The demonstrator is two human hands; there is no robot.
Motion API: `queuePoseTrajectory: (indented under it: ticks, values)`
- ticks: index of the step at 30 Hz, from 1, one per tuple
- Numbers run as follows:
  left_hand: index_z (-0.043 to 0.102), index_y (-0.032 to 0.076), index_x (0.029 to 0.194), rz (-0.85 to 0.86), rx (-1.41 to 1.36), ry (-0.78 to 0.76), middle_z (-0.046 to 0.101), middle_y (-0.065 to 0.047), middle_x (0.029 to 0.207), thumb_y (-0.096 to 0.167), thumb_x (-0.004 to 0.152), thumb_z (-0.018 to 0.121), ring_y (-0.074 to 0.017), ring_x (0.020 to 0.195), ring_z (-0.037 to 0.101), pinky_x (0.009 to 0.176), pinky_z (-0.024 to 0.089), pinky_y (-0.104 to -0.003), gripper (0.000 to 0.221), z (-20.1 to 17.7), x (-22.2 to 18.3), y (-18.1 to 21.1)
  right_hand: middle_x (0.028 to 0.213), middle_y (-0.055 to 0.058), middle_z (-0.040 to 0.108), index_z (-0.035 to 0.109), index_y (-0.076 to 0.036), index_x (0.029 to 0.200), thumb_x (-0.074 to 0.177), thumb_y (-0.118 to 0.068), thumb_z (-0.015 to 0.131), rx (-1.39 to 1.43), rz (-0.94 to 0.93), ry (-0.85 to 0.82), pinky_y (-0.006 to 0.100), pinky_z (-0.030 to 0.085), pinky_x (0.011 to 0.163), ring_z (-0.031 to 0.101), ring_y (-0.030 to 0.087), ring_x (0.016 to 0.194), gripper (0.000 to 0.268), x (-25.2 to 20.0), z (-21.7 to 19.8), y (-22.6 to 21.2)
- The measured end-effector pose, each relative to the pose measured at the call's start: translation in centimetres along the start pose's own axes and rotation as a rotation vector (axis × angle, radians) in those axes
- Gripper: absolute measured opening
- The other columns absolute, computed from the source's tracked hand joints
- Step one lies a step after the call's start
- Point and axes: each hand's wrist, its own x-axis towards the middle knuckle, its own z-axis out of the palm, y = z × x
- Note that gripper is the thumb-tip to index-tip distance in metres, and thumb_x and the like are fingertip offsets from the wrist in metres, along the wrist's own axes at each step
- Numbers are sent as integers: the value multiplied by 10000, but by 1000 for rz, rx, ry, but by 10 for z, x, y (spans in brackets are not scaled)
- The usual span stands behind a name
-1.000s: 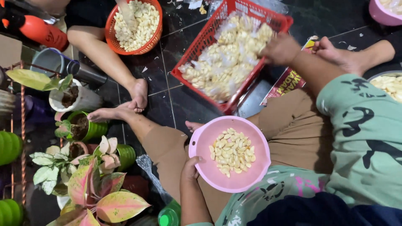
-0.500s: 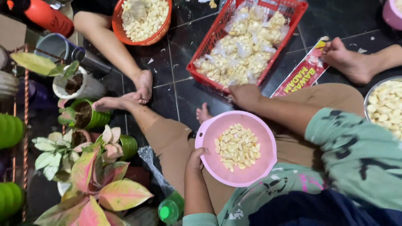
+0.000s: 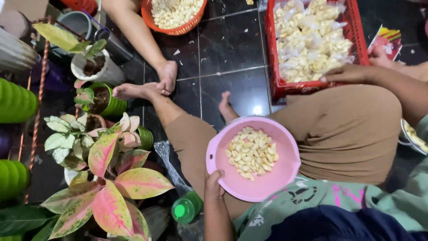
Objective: A person is sitting on the floor, manually filling small plastic bags with peeled garlic cloves from a pink bowl.
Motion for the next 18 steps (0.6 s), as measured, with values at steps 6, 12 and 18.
queuePoseTrajectory:
  ticks: [6,12,18]
  values:
    - [527,-79,1420,-51,-9,266,643,-284,1308,-24,622,554,-438,1165,626,1012,524,-554,800,-22,2,-6,1162,-78,751,695,-482,1234,850,-801,450,-718,-67,855,443,356,940,645,200,1171,557,117,70,102]
    - [539,-49,1388,26,117,277,668,-245,1273,-57,634,552,-370,1125,657,955,566,-464,755,-10,1,2,1085,7,755,779,-358,1228,873,-995,383,-600,-199,1056,435,302,982,611,304,1108,830,72,71,55]
    - [503,-41,1418,83,137,290,642,-251,1310,-66,639,565,-368,1162,633,991,541,-465,782,-7,-21,12,1049,-21,771,792,-385,1237,885,-1015,355,-687,-211,1132,423,307,960,629,251,1048,844,63,74,50]
